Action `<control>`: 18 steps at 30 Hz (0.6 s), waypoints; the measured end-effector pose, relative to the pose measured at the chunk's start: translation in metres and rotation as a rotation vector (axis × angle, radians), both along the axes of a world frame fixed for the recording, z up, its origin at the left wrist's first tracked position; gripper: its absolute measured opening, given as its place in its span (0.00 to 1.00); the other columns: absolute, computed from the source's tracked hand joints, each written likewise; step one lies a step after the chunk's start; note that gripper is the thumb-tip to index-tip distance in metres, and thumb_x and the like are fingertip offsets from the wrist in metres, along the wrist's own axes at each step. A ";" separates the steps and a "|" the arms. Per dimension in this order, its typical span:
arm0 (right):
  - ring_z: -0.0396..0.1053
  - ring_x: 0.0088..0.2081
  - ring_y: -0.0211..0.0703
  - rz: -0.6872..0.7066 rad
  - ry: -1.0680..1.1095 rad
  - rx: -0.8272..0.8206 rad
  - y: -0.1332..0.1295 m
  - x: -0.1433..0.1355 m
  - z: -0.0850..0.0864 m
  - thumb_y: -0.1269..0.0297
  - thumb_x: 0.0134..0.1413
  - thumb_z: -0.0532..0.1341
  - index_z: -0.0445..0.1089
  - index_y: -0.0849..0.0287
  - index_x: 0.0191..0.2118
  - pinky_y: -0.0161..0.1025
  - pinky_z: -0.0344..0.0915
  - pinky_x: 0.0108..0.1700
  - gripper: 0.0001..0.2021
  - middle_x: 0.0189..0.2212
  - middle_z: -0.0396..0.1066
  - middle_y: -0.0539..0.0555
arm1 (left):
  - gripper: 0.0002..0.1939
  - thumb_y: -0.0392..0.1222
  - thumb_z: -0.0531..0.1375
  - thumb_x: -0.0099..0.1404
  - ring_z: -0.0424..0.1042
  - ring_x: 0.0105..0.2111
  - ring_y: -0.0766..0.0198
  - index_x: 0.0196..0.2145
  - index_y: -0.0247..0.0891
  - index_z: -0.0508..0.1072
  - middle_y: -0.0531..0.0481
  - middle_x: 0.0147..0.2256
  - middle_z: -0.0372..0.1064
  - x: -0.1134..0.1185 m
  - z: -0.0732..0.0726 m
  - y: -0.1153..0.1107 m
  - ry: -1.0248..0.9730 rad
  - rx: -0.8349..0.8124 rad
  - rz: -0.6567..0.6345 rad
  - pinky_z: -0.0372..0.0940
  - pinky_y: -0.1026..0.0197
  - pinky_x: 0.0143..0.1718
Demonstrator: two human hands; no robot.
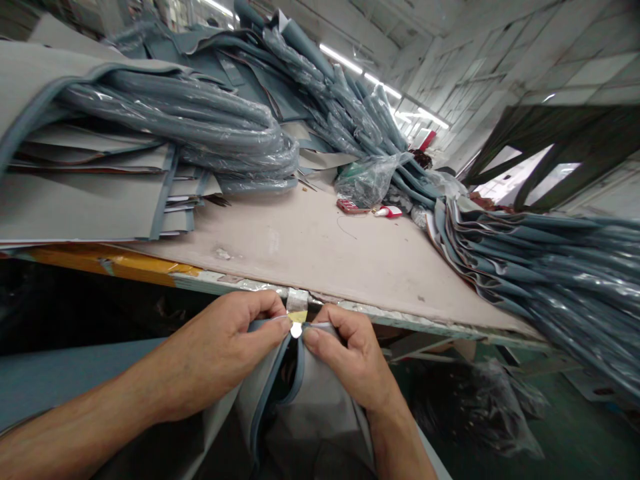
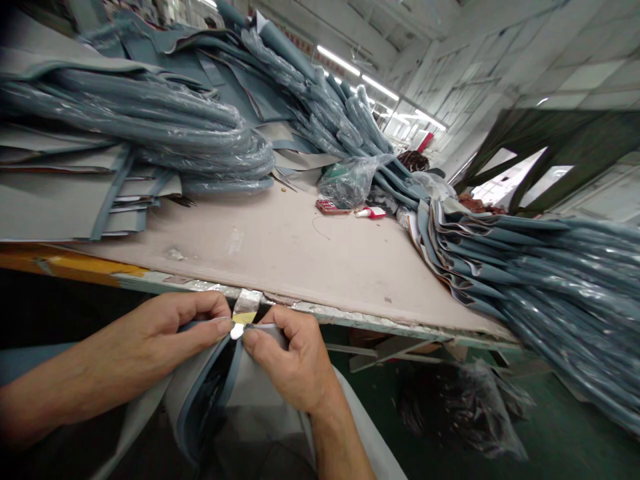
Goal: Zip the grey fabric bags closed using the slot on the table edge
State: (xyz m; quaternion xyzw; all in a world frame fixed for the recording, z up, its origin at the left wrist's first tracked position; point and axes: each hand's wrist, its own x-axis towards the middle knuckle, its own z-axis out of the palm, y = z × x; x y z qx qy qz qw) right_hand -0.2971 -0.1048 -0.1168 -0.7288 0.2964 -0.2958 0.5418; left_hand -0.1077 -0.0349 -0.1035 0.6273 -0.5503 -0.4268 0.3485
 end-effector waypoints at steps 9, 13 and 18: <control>0.51 0.24 0.33 -0.044 0.004 -0.035 0.004 0.002 0.003 0.60 0.56 0.64 0.65 0.60 0.25 0.33 0.49 0.26 0.13 0.20 0.56 0.44 | 0.19 0.57 0.53 0.64 0.56 0.24 0.66 0.25 0.40 0.66 0.57 0.22 0.59 -0.002 -0.001 0.001 -0.043 -0.051 0.035 0.51 0.64 0.24; 0.52 0.24 0.33 -0.086 0.021 -0.077 0.004 0.004 0.003 0.59 0.57 0.63 0.66 0.60 0.26 0.33 0.50 0.26 0.14 0.20 0.56 0.44 | 0.19 0.57 0.52 0.65 0.59 0.25 0.64 0.26 0.40 0.67 0.56 0.23 0.61 -0.003 0.002 -0.001 -0.081 -0.087 0.049 0.54 0.63 0.26; 0.53 0.25 0.33 -0.119 0.042 -0.144 0.001 0.006 0.002 0.58 0.58 0.63 0.67 0.61 0.26 0.33 0.50 0.27 0.13 0.21 0.58 0.44 | 0.18 0.55 0.52 0.67 0.60 0.26 0.64 0.27 0.40 0.68 0.56 0.23 0.61 -0.004 0.003 -0.005 -0.151 -0.146 0.048 0.53 0.62 0.27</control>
